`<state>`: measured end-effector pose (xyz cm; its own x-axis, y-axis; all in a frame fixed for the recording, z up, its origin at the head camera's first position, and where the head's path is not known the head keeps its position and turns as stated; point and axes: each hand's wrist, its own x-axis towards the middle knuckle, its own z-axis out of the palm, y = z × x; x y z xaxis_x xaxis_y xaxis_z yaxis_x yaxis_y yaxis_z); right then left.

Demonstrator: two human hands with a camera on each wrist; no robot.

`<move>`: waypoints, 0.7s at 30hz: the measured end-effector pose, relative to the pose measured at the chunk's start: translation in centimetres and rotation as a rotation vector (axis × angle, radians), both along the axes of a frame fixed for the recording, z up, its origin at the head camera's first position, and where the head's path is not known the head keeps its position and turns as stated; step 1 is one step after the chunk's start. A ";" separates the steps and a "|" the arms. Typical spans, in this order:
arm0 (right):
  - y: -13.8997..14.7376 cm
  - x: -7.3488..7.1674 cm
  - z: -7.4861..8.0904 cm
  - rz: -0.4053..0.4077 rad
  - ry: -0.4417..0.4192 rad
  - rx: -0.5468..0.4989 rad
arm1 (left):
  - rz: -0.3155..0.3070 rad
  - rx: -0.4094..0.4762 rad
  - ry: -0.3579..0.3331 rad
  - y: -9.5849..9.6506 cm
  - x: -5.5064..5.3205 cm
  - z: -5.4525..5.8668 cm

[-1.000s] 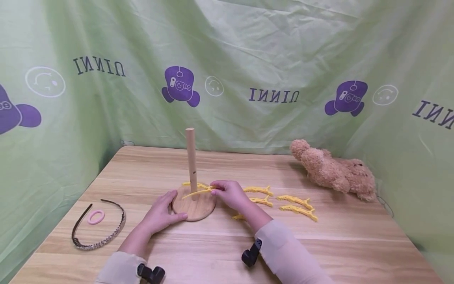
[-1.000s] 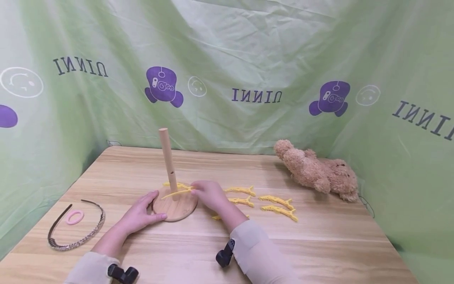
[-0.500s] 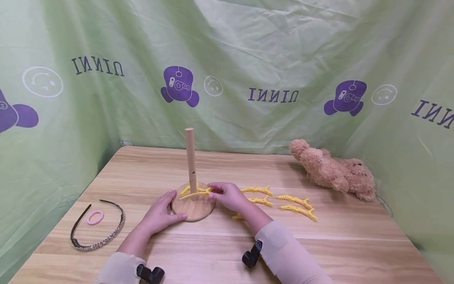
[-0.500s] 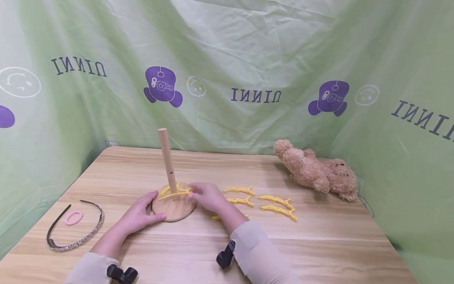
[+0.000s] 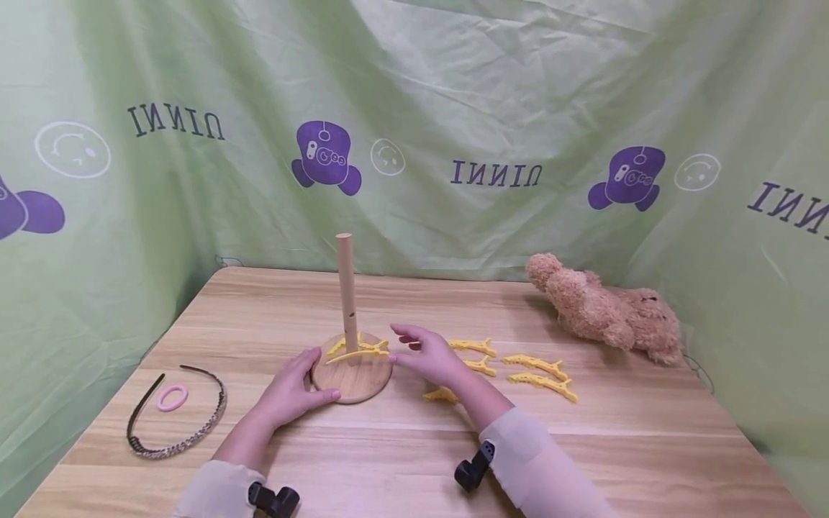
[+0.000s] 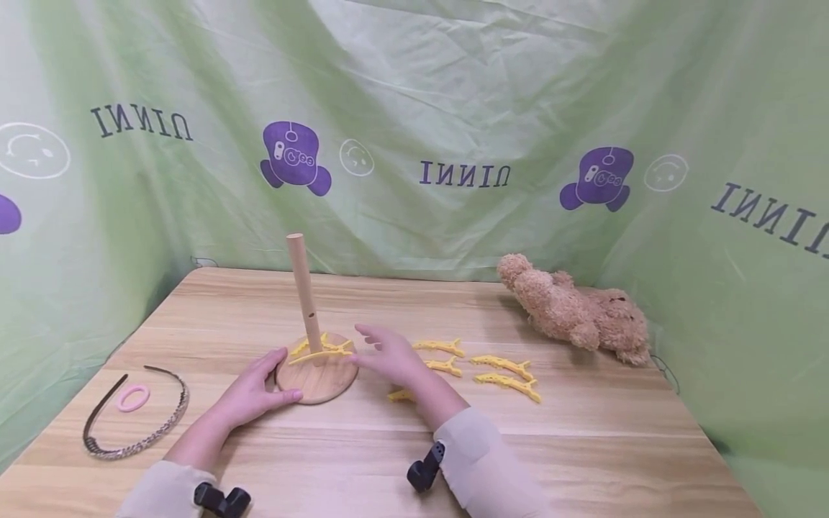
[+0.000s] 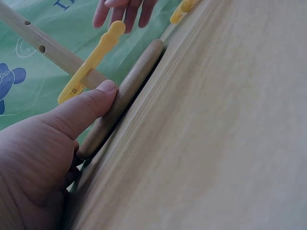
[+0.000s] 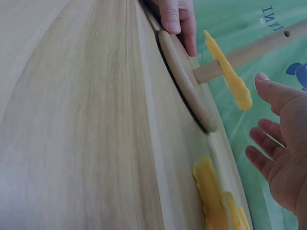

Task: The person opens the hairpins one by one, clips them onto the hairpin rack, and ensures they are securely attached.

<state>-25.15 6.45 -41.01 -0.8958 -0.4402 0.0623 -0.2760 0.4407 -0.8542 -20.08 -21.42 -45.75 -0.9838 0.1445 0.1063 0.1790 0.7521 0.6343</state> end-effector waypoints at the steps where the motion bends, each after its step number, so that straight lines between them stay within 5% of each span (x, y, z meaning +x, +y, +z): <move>1: 0.4 0.1 0.1 -0.006 0.006 -0.004 | 0.000 -0.003 -0.001 0.0 0.0 0.0; 21: 12.0 2.6 -0.2 -0.248 0.034 0.032 | -0.002 -0.009 -0.002 0.0 0.1 0.0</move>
<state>-22.54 18.46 -41.23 -0.9741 -0.2099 0.0837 -0.1845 0.5255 -0.8305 -19.99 -21.46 -45.74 -0.9836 0.1476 0.1033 0.1796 0.7572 0.6279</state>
